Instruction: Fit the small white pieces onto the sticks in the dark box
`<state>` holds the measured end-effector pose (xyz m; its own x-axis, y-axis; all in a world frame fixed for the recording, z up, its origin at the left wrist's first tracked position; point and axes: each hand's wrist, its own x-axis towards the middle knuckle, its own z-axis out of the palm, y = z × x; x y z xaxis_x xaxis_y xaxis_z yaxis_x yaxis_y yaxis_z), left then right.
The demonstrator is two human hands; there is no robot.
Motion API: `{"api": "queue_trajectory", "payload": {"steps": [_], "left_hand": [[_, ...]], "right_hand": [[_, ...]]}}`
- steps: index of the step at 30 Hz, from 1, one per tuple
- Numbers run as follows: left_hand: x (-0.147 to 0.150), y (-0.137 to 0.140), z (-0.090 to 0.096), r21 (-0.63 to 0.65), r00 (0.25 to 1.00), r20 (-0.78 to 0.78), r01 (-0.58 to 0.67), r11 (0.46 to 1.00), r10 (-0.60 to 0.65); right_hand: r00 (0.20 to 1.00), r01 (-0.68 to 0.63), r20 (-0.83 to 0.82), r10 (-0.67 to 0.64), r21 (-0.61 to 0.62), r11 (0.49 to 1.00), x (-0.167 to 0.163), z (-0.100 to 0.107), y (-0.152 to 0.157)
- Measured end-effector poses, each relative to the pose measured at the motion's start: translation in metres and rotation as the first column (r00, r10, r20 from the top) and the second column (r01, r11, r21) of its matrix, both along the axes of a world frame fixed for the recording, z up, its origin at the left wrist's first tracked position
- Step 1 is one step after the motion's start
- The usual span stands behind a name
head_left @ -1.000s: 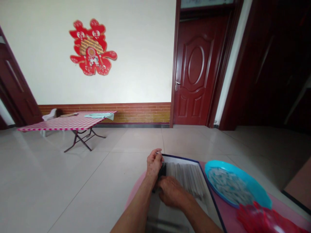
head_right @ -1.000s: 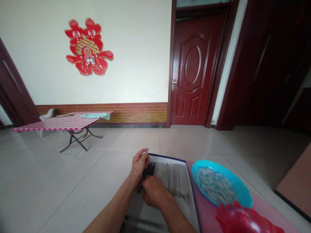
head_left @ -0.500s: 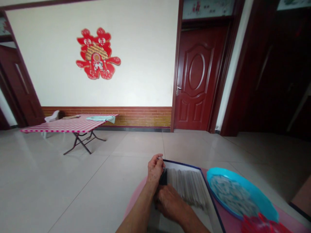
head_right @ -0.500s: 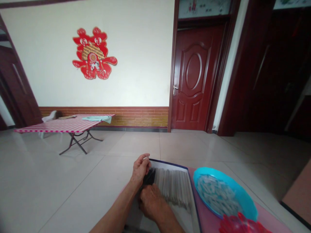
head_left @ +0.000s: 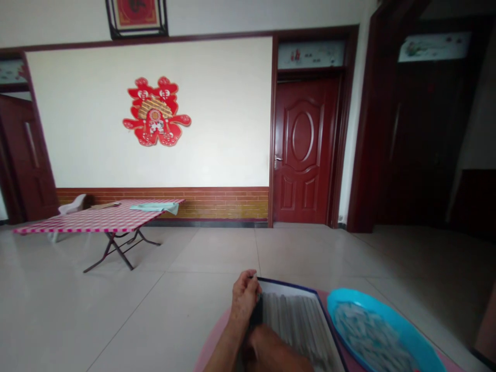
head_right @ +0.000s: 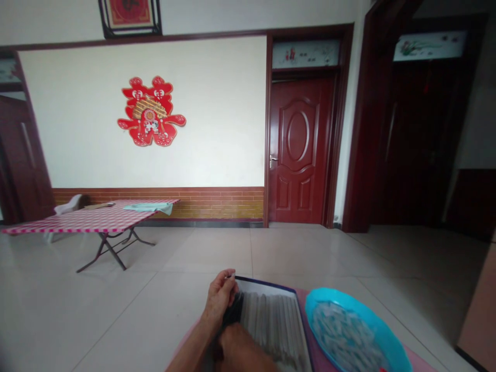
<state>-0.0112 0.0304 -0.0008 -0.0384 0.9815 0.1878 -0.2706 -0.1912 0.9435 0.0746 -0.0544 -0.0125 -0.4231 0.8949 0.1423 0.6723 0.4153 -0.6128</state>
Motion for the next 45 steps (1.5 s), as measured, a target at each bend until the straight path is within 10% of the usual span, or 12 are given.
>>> {"api": "queue_trajectory", "payload": {"steps": [5,9,13,18,45], "left_hand": [[0.000,0.002,-0.002,0.040,1.000,-0.008,0.001,0.999,-0.001],[0.003,0.000,-0.004,0.063,0.995,-0.084,0.057,0.996,-0.052],[0.009,-0.003,-0.011,0.074,0.965,-0.191,0.196,0.978,-0.179],[0.012,-0.006,-0.014,0.163,0.951,-0.203,0.266,0.950,-0.231],[0.012,-0.015,-0.002,0.191,0.921,-0.361,0.223,0.956,-0.142]], "right_hand": [[0.926,0.262,-0.294,-0.236,0.052,0.964,0.027,0.019,0.032],[0.562,0.507,-0.668,-0.488,-0.188,0.841,0.048,0.020,0.049],[0.144,0.249,-0.816,-0.560,-0.518,0.818,0.053,0.020,0.047],[-0.043,0.064,-0.818,-0.574,-0.575,0.815,0.049,0.022,0.044],[0.291,0.325,-0.810,-0.509,-0.416,0.849,0.050,0.022,0.041]]}}
